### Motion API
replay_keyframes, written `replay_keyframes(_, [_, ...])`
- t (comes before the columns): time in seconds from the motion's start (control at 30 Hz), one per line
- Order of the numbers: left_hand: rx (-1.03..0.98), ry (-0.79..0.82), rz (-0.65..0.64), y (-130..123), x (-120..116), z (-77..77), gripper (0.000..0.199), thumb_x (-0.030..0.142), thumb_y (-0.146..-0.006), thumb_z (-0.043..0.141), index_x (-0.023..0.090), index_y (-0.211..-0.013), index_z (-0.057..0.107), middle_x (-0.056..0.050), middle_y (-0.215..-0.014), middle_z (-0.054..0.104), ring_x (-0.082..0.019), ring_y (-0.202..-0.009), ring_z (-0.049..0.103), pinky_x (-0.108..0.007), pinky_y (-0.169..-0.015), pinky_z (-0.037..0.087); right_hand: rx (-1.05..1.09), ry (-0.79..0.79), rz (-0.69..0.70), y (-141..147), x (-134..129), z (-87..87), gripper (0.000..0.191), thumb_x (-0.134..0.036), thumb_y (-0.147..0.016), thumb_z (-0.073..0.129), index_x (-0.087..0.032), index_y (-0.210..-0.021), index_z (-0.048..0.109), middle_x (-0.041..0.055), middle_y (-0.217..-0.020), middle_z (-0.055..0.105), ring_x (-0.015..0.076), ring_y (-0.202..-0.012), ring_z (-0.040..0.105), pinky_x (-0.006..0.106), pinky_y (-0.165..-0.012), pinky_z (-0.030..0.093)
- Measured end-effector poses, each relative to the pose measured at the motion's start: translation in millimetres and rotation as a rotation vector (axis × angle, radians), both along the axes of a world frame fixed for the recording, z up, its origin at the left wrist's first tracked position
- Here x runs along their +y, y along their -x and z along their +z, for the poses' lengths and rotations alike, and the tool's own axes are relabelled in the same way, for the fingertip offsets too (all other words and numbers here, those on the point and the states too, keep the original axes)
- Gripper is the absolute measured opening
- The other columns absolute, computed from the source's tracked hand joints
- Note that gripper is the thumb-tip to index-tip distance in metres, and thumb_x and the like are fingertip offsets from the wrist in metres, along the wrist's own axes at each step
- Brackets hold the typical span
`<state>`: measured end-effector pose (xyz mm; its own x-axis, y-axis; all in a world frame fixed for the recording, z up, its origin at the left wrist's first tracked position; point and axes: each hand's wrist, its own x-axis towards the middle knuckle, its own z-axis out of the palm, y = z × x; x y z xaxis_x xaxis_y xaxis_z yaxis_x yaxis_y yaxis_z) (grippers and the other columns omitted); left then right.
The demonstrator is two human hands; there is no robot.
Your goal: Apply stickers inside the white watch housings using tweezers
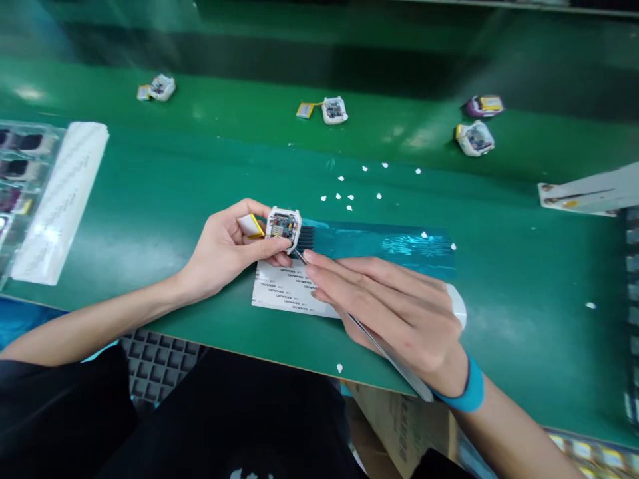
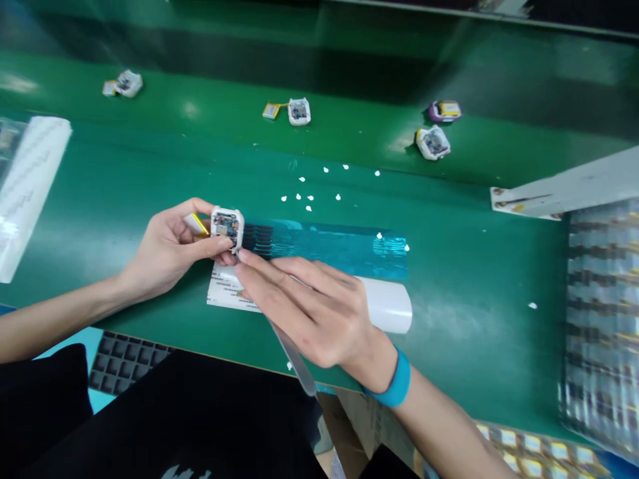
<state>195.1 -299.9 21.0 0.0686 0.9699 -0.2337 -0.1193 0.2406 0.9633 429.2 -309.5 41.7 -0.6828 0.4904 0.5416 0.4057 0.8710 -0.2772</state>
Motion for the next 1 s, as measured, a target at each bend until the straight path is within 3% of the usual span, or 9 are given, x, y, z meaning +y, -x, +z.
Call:
replay_keyframes(0.13, [0.146,-0.138,0.014,7.4,15.7,-11.8,0.038,0.025,-0.072,0.087,0.021,-0.096,0.059,0.005,-0.056,0.067,-0.014,-0.044,0.063,-0.025,-0.047,0.051,-0.032,-0.095,-0.004,-4.7,-0.5,2.8,0.027,-0.006,-0.096,0.071,-0.01,-0.123,0.071,0.0108,-0.126,0.078,0.0197,-0.1,0.079,0.033,-0.078,0.069])
replay_keyframes(0.27, [0.378,-0.303,0.167,32.8,50.1,-26.4,0.042,0.031,-0.067,0.088,0.021,-0.099,0.062,0.005,-0.067,0.066,-0.011,-0.046,0.053,-0.027,-0.046,0.038,-0.015,-0.176,0.013,-8.0,-0.2,0.0,0.024,-0.009,-0.097,0.071,-0.008,-0.121,0.072,0.01,-0.125,0.078,0.0191,-0.097,0.079,0.032,-0.072,0.066])
replay_keyframes(0.4, [0.721,-0.367,0.314,85.9,115.6,-32.6,0.035,0.033,-0.072,0.087,0.02,-0.099,0.069,0.006,-0.073,0.062,-0.013,-0.071,0.055,-0.029,-0.067,0.038,0.012,-0.244,0.021,-7.4,-0.1,-1.7,0.021,-0.012,-0.099,0.069,-0.008,-0.118,0.074,0.01,-0.123,0.078,0.0194,-0.096,0.079,0.032,-0.071,0.065])
replay_keyframes(0.5, [0.829,-0.313,0.324,125.2,160.9,-26.0,0.032,0.035,-0.078,0.087,0.018,-0.097,0.067,0.008,-0.08,0.058,-0.011,-0.09,0.049,-0.027,-0.087,0.035,-0.01,-0.273,0.026,-7.0,0.6,-1.6,0.02,-0.012,-0.102,0.063,-0.011,-0.116,0.077,0.0094,-0.123,0.078,0.019,-0.096,0.079,0.031,-0.07,0.065])
replay_keyframes(0.57, [0.857,-0.317,0.346,146.2,178.2,-17.9,0.034,0.037,-0.08,0.087,0.016,-0.093,0.064,0.007,-0.084,0.054,-0.011,-0.101,0.043,-0.026,-0.097,0.03,-0.012,-0.281,0.023,-7.3,1.4,-1.6,0.02,-0.012,-0.101,0.064,-0.011,-0.116,0.078,0.0093,-0.123,0.078,0.0191,-0.095,0.079,0.03,-0.07,0.065])
replay_keyframes(0.67, [0.954,-0.327,0.364,173.2,186.6,-8.7,0.04,0.042,-0.083,0.085,0.018,-0.088,0.053,0.004,-0.091,0.052,-0.013,-0.131,0.028,-0.025,-0.103,0.023,-0.014,-0.284,0.018,-7.8,2.4,-2.3,0.022,-0.011,-0.097,0.069,-0.008,-0.118,0.077,0.0104,-0.124,0.078,0.0199,-0.096,0.078,0.031,-0.073,0.066])
replay_keyframes(0.73, [1.008,-0.278,0.365,188.7,187.1,-8.5,0.046,0.048,-0.082,0.082,0.018,-0.083,0.047,0.004,-0.092,0.052,-0.015,-0.141,0.018,-0.026,-0.102,0.023,-0.02,-0.287,0.021,-7.9,2.9,-3.3,0.023,-0.011,-0.096,0.071,-0.008,-0.118,0.077,0.0114,-0.124,0.078,0.0203,-0.097,0.078,0.031,-0.072,0.066])
replay_keyframes(0.83, [1.012,-0.251,0.394,204.8,187.3,-15.6,0.046,0.054,-0.075,0.079,0.019,-0.079,0.048,0.004,-0.086,0.053,-0.016,-0.133,0.033,-0.027,-0.102,0.024,-0.018,-0.303,0.038,-8.0,3.2,-4.8,0.024,-0.01,-0.096,0.07,-0.008,-0.118,0.077,0.013,-0.123,0.079,0.0208,-0.096,0.078,0.031,-0.071,0.065])
replay_keyframes(1.0, [1.039,-0.348,0.437,211.6,187.1,-25.8,0.034,0.041,-0.071,0.079,0.022,-0.085,0.054,0.004,-0.085,0.061,-0.02,-0.119,0.053,-0.034,-0.104,0.032,-0.041,-0.323,0.037,-9.5,2.7,-5.0,0.024,-0.011,-0.099,0.064,-0.008,-0.119,0.077,0.0116,-0.124,0.078,0.0203,-0.095,0.078,0.032,-0.075,0.065])
